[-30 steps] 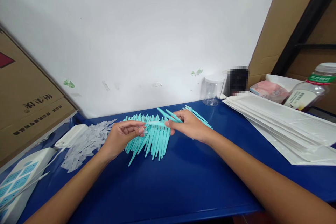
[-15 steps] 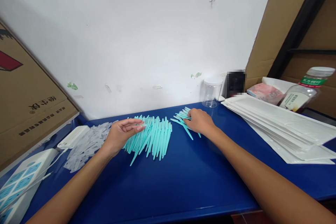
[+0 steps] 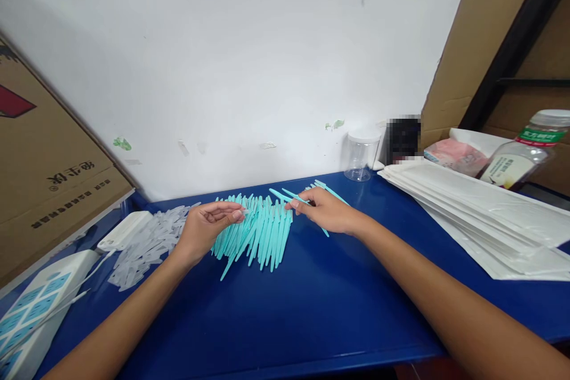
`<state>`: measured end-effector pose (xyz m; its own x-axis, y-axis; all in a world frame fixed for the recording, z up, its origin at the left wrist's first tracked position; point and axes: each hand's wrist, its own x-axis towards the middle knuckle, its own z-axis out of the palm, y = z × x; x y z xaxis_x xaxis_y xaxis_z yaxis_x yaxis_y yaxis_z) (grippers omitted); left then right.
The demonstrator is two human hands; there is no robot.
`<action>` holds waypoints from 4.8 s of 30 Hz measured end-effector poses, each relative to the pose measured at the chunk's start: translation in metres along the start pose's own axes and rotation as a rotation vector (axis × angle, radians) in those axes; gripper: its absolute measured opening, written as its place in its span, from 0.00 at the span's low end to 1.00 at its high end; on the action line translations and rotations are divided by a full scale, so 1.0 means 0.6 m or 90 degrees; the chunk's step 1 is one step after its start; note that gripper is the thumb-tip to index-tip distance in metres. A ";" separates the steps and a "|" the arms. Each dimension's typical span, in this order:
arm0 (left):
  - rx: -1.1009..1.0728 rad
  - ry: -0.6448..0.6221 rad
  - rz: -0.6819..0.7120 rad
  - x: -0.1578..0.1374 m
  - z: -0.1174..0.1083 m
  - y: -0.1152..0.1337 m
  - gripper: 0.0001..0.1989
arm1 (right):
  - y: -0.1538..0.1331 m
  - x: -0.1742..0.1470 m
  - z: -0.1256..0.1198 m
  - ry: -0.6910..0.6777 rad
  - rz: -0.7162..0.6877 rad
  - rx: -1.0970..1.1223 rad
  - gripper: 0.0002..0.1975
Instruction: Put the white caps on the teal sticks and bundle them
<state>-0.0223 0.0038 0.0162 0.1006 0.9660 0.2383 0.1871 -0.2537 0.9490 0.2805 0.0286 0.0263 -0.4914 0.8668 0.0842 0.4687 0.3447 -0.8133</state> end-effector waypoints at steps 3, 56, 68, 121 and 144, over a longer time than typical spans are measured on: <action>0.012 -0.007 0.013 -0.001 0.001 0.001 0.14 | -0.004 -0.004 0.007 -0.058 0.019 0.080 0.27; 0.133 -0.002 0.023 -0.020 0.032 0.003 0.13 | -0.041 -0.015 0.049 0.019 -0.119 0.044 0.20; 0.278 0.154 0.112 0.007 -0.022 0.005 0.16 | 0.015 0.003 -0.031 0.279 -0.031 -0.409 0.12; 0.463 0.020 0.083 0.050 -0.143 -0.007 0.18 | 0.001 0.001 0.012 0.223 -0.070 -0.169 0.13; 0.232 -0.099 0.064 0.003 -0.018 0.011 0.14 | -0.023 -0.007 0.044 0.040 -0.038 0.151 0.13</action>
<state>-0.0312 0.0043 0.0252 0.2770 0.9234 0.2657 0.4999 -0.3746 0.7809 0.2568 0.0108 0.0219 -0.4634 0.8707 0.1651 0.2520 0.3081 -0.9174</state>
